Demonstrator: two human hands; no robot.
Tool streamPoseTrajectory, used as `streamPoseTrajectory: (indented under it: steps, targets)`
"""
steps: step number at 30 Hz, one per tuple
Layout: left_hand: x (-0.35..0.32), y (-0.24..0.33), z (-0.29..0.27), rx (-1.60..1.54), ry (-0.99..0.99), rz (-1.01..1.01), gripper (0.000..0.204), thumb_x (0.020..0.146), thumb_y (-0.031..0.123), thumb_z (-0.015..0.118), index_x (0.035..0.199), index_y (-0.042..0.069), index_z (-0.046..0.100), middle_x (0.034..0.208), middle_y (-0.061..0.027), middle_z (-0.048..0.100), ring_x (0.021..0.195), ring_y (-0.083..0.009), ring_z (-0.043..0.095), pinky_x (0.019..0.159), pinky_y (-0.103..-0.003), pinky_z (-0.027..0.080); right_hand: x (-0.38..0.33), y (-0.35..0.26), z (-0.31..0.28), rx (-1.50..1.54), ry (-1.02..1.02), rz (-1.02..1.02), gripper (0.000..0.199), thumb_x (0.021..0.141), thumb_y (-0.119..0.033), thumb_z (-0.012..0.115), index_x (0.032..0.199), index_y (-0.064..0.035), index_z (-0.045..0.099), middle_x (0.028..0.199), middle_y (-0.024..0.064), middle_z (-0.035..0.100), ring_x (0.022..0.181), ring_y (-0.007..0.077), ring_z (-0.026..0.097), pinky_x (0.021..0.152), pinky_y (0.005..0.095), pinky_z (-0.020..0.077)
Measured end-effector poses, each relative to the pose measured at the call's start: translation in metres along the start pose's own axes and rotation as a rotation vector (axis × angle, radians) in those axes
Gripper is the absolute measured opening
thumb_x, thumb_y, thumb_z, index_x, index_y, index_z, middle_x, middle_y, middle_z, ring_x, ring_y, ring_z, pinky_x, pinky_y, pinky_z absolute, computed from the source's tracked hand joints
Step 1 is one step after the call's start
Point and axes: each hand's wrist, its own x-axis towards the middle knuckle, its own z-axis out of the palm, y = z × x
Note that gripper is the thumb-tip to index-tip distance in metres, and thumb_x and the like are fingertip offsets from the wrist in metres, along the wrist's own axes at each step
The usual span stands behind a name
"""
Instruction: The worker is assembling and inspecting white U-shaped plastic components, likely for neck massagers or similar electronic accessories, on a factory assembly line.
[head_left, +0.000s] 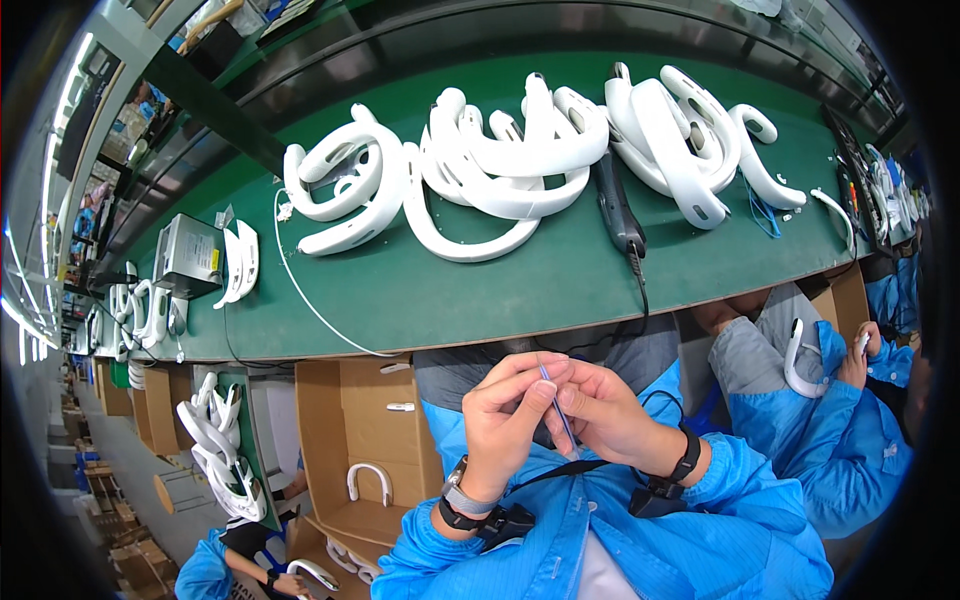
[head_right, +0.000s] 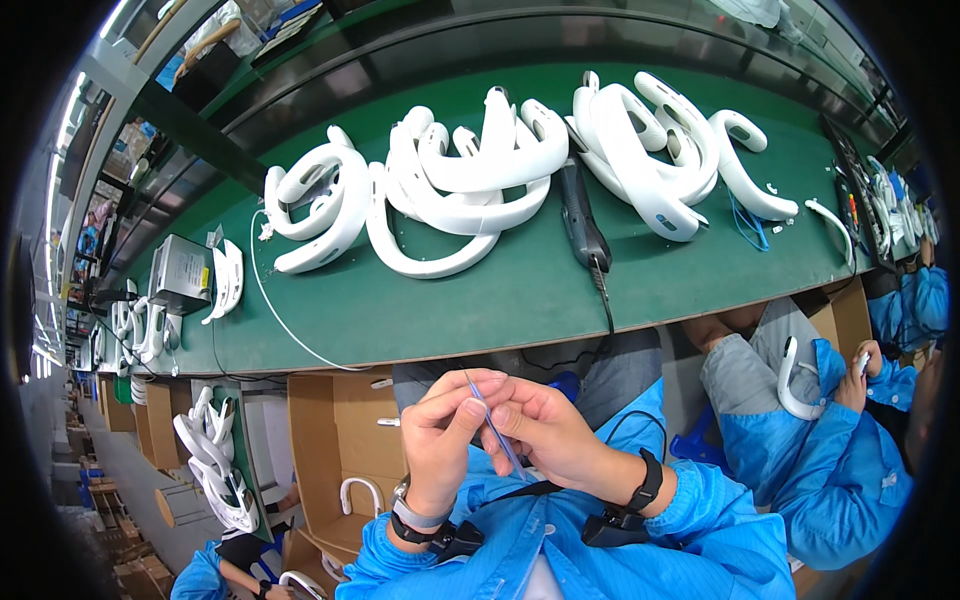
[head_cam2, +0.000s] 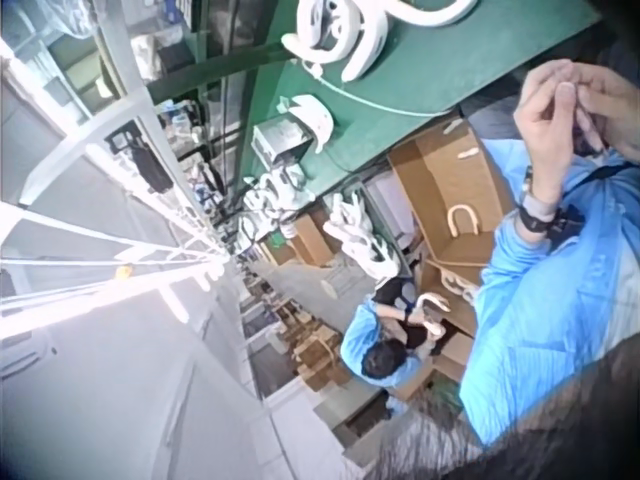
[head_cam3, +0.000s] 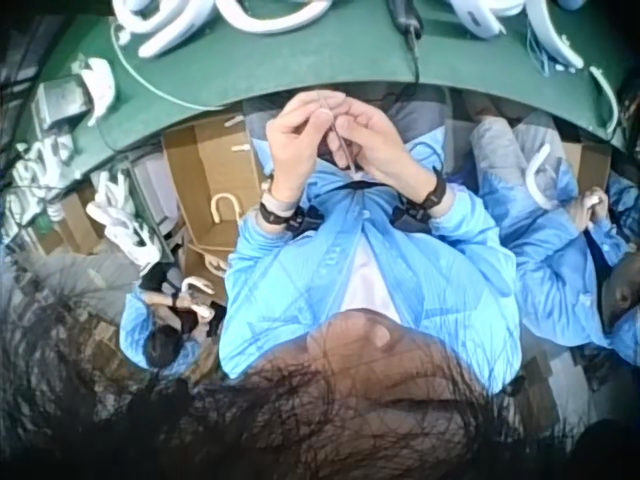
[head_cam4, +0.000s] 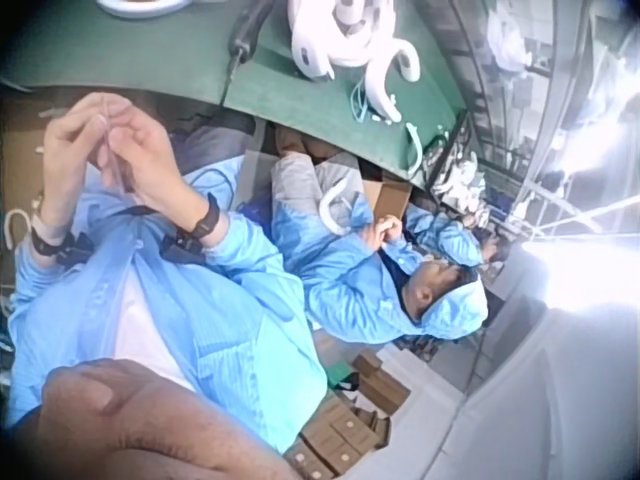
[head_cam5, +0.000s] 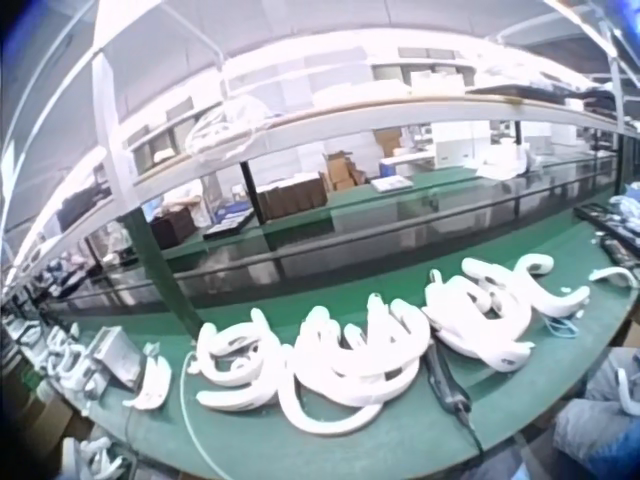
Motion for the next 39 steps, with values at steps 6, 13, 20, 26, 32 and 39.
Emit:
streamPoseTrajectory:
  steps: [6,13,20,26,32,39]
  targets:
    - [-0.003,0.006,-0.011,0.000,0.064,-0.006,0.019,0.093,0.003,0.055,0.102,-0.008,0.068,0.111,-0.0156,0.064,0.078,-0.0144,0.062,0.066,-0.024,0.050,0.010,0.003,0.012,-0.053,0.054,0.041,0.029,0.097,-0.025,0.056,0.118,-0.0055,0.055,0.079,0.0064,0.061,0.062,0.0156,0.061,0.055,0.0257,0.0509]
    - [0.000,-0.010,-0.056,0.045,0.212,0.082,0.019,0.098,0.011,0.052,0.097,-0.003,0.065,0.088,-0.0089,0.065,0.067,-0.0123,0.061,0.064,-0.024,0.051,0.033,0.020,-0.027,-0.701,0.082,-0.051,0.024,0.097,-0.018,0.052,0.110,0.0011,0.060,0.086,0.0103,0.067,0.076,0.0164,0.067,0.068,0.0264,0.0549]
    - [0.020,0.032,-0.182,0.655,0.659,0.329,0.020,0.098,0.014,0.051,0.103,-0.001,0.064,0.073,-0.0055,0.059,0.066,-0.0134,0.060,0.060,-0.027,0.048,0.069,-0.024,-0.039,-1.184,0.356,-0.391,0.010,0.090,-0.005,0.057,0.087,0.0002,0.066,0.059,-0.0001,0.055,0.049,0.0056,0.050,0.045,0.0206,0.0367]
    - [0.079,0.034,-0.288,1.313,0.883,0.258,0.027,0.089,0.004,0.053,0.113,0.001,0.065,0.096,-0.0182,0.058,0.085,-0.0366,0.060,0.074,-0.044,0.050,0.093,-0.020,-0.041,-1.522,0.387,-0.752,0.006,0.084,-0.002,0.061,0.080,-0.0001,0.065,0.055,0.0035,0.052,0.045,0.0082,0.046,0.044,0.0243,0.0331]
    - [0.130,0.043,-0.312,1.516,0.929,0.365,0.036,0.080,-0.002,0.057,0.115,0.004,0.064,0.101,-0.0177,0.058,0.084,-0.0366,0.063,0.073,-0.044,0.052,0.091,-0.017,-0.043,-1.574,0.409,-0.816,0.003,0.080,-0.002,0.062,0.078,-0.0023,0.065,0.054,0.0071,0.052,0.043,0.0147,0.048,0.043,0.0279,0.0347]
    - [0.132,0.040,-0.319,1.633,0.852,0.275,0.026,0.081,0.002,0.061,0.106,0.007,0.065,0.102,-0.0120,0.063,0.080,-0.0360,0.065,0.070,-0.044,0.054,0.081,-0.018,-0.044,-1.657,0.360,-0.845,0.002,0.077,-0.004,0.065,0.076,-0.0049,0.066,0.052,0.0073,0.052,0.043,0.0188,0.050,0.043,0.0311,0.0365]
